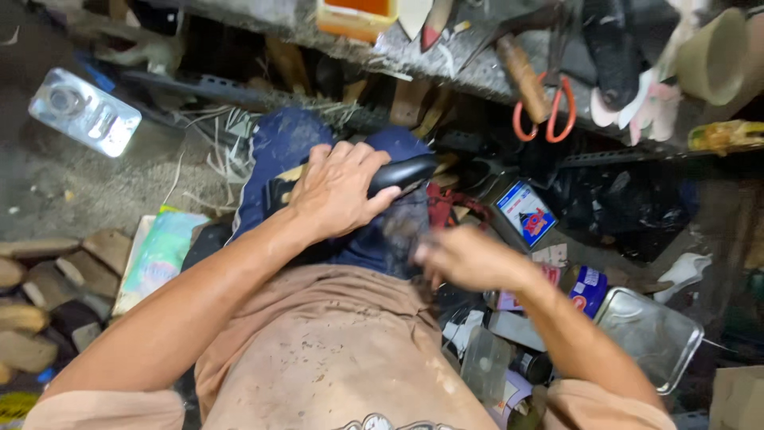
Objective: The person uses a hammer and a curved metal tool to repeatedly tap and shape the sole of a black slip-on shoe. They hold the shoe on their lap, rotate it to access different areas, and continue hammering along the edges and heel.
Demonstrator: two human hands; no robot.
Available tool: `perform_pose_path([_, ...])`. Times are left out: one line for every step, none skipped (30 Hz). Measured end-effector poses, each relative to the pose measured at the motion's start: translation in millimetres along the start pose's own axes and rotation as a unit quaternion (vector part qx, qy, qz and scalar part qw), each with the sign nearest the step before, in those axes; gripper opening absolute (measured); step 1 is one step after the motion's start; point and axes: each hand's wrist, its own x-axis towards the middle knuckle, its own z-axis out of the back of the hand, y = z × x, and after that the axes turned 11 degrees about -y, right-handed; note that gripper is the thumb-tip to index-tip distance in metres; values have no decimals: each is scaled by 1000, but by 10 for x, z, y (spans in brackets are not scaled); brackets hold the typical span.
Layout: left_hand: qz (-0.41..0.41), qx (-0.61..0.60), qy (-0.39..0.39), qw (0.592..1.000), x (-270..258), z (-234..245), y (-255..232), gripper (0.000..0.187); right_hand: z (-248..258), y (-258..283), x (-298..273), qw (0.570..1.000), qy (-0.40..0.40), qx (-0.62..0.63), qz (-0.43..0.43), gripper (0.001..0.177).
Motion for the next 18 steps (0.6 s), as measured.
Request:
perform_pose_path([-5,-2,-4,1000,34,44,-2,55,-18,74,-25,1000,-6,-3,-1,33])
perform_pose_path([6,4,33,999,72,91,-5,56,-54,147,-59,996,67,-55,32,32])
perform_pose_path([17,11,69,997,111,139,-14,57,-87,220,-95,982,140,-107,64,35])
perform_pose_path([10,13,65,998,167,170,-16,57,93,94,68,983,132,-109,65,35])
perform_pose_path([31,-3,104,994,220,202,-20,59,277,-29,225,973,-81,-146,160,30])
perform_pose_path([53,-17,145,988,250,234,-15,61,437,-151,381,908,-288,-173,250,25])
perform_pose_path([46,-13,143,989,314,260,-13,61,714,-257,570,905,-296,-174,250,25])
perform_pose_path([55,-38,167,984,362,290,-10,64,988,-357,762,847,-437,-230,198,25])
perform_pose_path([64,-64,191,977,411,321,-7,66,1266,-453,950,762,-566,-280,141,25])
perform_pose_path([60,-58,190,978,452,326,8,66,1311,-611,1153,759,-572,-278,141,25])
perform_pose_path([57,-88,211,972,493,335,31,68,1356,-761,1365,741,-584,-315,105,35])
perform_pose_path([57,-119,230,964,521,344,61,69,1410,-892,1597,722,-591,-353,72,47])
perform_pose_path([56,-117,226,965,561,326,138,69,1439,-912,1607,719,-594,-352,75,47])
perform_pose_path([37,-153,246,956,578,290,213,70,1456,-940,1621,720,-602,-335,88,39])
perform_pose_path([18,-189,265,945,594,250,301,70,1468,-970,1647,720,-609,-318,100,33])
perform_pose_path([23,-191,263,945,620,277,333,70,1385,-843,1503,722,-605,-318,104,33])
perform_pose_path([18,-209,272,939,648,299,368,73,1307,-723,1361,725,-634,-226,145,32])
perform_pose_path([12,-227,284,931,662,309,386,76,1207,-625,1187,722,-656,-131,179,32])
